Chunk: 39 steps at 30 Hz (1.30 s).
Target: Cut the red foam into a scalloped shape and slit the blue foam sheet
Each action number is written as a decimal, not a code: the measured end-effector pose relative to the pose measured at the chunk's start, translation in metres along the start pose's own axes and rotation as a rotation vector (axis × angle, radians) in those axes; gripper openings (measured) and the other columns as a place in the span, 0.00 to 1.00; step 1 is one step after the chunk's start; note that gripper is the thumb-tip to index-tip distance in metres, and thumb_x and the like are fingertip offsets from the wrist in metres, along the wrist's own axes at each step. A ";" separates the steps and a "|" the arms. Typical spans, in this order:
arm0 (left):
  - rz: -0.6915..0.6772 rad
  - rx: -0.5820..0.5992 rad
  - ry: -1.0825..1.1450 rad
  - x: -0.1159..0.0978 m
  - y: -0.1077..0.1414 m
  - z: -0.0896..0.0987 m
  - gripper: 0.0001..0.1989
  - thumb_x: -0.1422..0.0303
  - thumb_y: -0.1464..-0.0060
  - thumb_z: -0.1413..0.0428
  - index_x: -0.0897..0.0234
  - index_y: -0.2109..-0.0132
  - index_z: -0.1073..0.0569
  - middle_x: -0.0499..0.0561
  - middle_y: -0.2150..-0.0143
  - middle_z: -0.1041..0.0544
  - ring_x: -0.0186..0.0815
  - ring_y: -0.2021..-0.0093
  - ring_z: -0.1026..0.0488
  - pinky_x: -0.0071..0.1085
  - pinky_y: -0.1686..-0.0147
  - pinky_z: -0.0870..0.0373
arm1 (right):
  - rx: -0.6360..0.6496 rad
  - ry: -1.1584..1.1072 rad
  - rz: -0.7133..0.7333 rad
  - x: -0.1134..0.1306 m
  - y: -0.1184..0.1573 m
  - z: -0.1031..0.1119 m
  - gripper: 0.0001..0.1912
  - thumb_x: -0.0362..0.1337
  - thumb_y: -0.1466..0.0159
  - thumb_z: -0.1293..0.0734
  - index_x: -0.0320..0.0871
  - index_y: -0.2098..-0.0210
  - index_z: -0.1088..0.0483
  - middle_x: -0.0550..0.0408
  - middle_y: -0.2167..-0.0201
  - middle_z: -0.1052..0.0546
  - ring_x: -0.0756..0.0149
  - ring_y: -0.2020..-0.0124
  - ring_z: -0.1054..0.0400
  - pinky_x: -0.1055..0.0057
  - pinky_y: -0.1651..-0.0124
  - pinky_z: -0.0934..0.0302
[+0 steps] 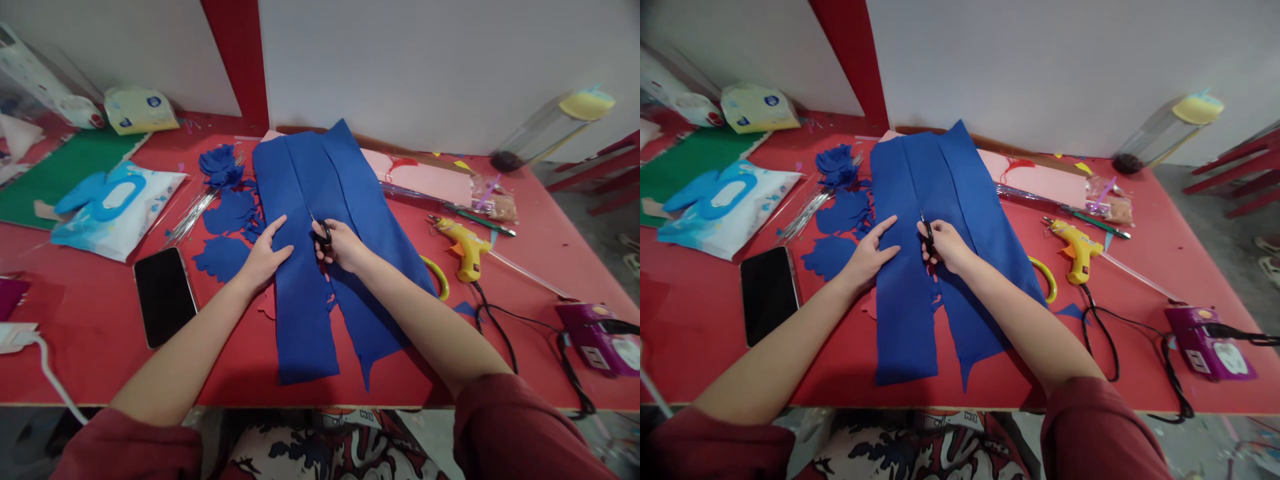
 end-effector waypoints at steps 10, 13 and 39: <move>0.044 0.002 0.038 0.003 0.000 -0.001 0.36 0.70 0.57 0.41 0.66 0.39 0.42 0.58 0.38 0.39 0.46 0.40 0.39 0.47 0.40 0.42 | 0.044 0.093 -0.110 0.009 0.002 -0.003 0.15 0.48 0.36 0.42 0.43 0.72 0.42 0.62 0.88 0.35 0.72 0.88 0.37 0.79 0.87 0.46; 0.065 0.000 0.059 0.005 0.001 -0.002 0.37 0.69 0.57 0.41 0.67 0.39 0.43 0.60 0.40 0.36 0.46 0.42 0.36 0.47 0.42 0.40 | 0.053 0.130 -0.147 0.012 0.001 -0.003 0.17 0.49 0.36 0.42 0.42 0.74 0.41 0.60 0.87 0.33 0.72 0.87 0.37 0.79 0.86 0.46; 0.033 0.005 0.010 0.001 0.002 -0.001 0.35 0.70 0.56 0.42 0.64 0.40 0.41 0.56 0.36 0.42 0.46 0.38 0.42 0.47 0.39 0.45 | 0.063 -0.046 -0.090 0.000 -0.006 -0.003 0.16 0.48 0.37 0.41 0.44 0.74 0.42 0.63 0.88 0.35 0.74 0.88 0.39 0.79 0.87 0.49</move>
Point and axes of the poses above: each hand's wrist, its own y-axis away from the middle knuckle, its own z-axis out of the back of the hand, x = y × z, the point moved 9 cm from there along -y, towards the middle knuckle
